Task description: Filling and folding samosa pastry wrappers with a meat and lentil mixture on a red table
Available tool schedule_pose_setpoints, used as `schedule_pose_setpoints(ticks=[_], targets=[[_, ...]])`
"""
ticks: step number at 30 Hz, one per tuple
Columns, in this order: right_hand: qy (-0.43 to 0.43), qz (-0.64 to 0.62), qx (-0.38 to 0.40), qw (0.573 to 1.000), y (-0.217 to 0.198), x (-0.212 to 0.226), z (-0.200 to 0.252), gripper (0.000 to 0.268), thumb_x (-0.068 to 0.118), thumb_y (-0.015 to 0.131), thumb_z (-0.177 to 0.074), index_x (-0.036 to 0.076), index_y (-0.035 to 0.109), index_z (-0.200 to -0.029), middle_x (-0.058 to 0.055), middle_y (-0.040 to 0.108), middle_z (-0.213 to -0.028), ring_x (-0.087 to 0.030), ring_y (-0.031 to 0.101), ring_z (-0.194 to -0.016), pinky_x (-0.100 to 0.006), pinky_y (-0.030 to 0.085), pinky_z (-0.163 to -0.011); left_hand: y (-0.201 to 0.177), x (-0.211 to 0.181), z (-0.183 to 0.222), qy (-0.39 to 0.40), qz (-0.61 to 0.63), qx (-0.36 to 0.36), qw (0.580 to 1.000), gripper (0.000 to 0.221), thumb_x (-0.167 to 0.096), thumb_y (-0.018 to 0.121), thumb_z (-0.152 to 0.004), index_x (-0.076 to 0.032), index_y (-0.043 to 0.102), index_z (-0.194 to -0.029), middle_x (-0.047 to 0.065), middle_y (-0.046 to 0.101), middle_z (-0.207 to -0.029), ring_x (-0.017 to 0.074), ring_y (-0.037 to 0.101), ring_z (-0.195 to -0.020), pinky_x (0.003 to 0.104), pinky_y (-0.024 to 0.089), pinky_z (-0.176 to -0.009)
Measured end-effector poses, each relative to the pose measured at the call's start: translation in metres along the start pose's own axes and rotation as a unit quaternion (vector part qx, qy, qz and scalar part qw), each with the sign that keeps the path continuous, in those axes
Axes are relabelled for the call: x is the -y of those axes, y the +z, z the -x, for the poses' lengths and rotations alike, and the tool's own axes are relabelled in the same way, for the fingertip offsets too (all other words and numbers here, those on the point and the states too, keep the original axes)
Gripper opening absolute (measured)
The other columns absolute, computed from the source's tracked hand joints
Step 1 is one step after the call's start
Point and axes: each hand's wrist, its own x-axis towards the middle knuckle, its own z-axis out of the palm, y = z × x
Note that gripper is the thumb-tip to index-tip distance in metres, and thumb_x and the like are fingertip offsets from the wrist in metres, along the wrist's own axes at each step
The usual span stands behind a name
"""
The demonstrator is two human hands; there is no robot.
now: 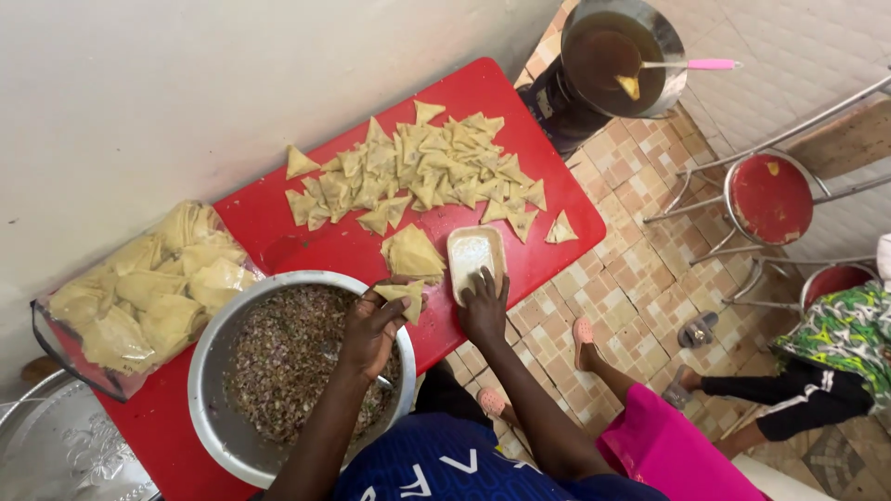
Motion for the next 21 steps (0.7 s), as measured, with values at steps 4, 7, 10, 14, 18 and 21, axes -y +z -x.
schedule_pose_setpoints(ticks=[4,7,10,14,18,21], targets=[[0.051,-0.078,-0.008,0.996,-0.001,-0.019,-0.01,0.042,0.044,0.091,-0.068,0.018,0.079,-0.099,-0.006,0.068,-0.125,-0.035,0.057,-0.136,-0.068,0.035,-0.125,0.014,-0.011,0.0,0.008,0.038,0.025,0.999,0.041,0.01,0.075,-0.095,0.008,0.071,-0.136,0.031,0.073,-0.129,0.0481,0.078,-0.124,0.059,0.063,-0.112],[0.148,-0.326,-0.041,0.933,-0.068,-0.008,-0.029,0.051,0.04,0.106,-0.066,0.015,0.076,-0.099,-0.004,0.067,-0.122,-0.033,0.06,-0.126,-0.057,0.052,-0.109,-0.001,0.005,-0.018,0.039,0.044,0.061,0.996,0.044,0.008,0.079,-0.093,0.009,0.07,-0.136,0.035,0.075,-0.133,0.0443,0.078,-0.126,0.053,0.061,-0.116],[0.115,-0.571,-0.065,0.81,-0.164,0.016,-0.057,0.042,0.008,0.105,-0.081,0.006,0.063,-0.089,-0.014,0.069,-0.126,-0.033,0.064,-0.128,-0.048,0.047,-0.117,-0.019,0.027,-0.04,0.075,0.037,0.107,0.991,0.056,0.011,0.079,-0.091,0.014,0.067,-0.146,0.023,0.083,-0.109,0.0181,0.079,-0.087,0.024,0.062,-0.068],[-0.003,-0.688,-0.007,0.725,-0.252,0.036,-0.083,0.035,0.0,0.097,-0.082,-0.001,0.07,-0.103,-0.027,0.061,-0.156,-0.04,0.052,-0.156,-0.051,0.037,-0.131,0.032,-0.007,-0.026,0.167,-0.107,0.174,0.965,0.066,0.013,0.099,-0.065,0.011,0.082,-0.129,0.029,0.085,-0.117,0.0286,0.08,-0.11,0.042,0.069,-0.091],[-0.109,-0.677,0.034,0.727,-0.278,0.055,-0.096,0.047,0.007,0.104,-0.073,-0.001,0.076,-0.11,-0.029,0.052,-0.167,-0.047,0.04,-0.164,-0.066,0.025,-0.135,0.044,-0.013,-0.032,0.223,-0.186,0.194,0.937,0.067,0.009,0.106,-0.061,0.004,0.086,-0.125,0.025,0.086,-0.122,0.0308,0.079,-0.122,0.044,0.063,-0.106],[-0.172,-0.548,0.001,0.818,-0.278,0.074,-0.1,0.049,0.024,0.107,-0.076,0.004,0.08,-0.112,-0.026,0.055,-0.17,-0.051,0.037,-0.166,-0.067,0.027,-0.134,0.049,-0.012,-0.036,0.194,-0.145,0.123,0.963,0.061,0.014,0.1,-0.065,0.006,0.086,-0.124,0.021,0.087,-0.112,0.0241,0.079,-0.107,0.038,0.072,-0.086]])
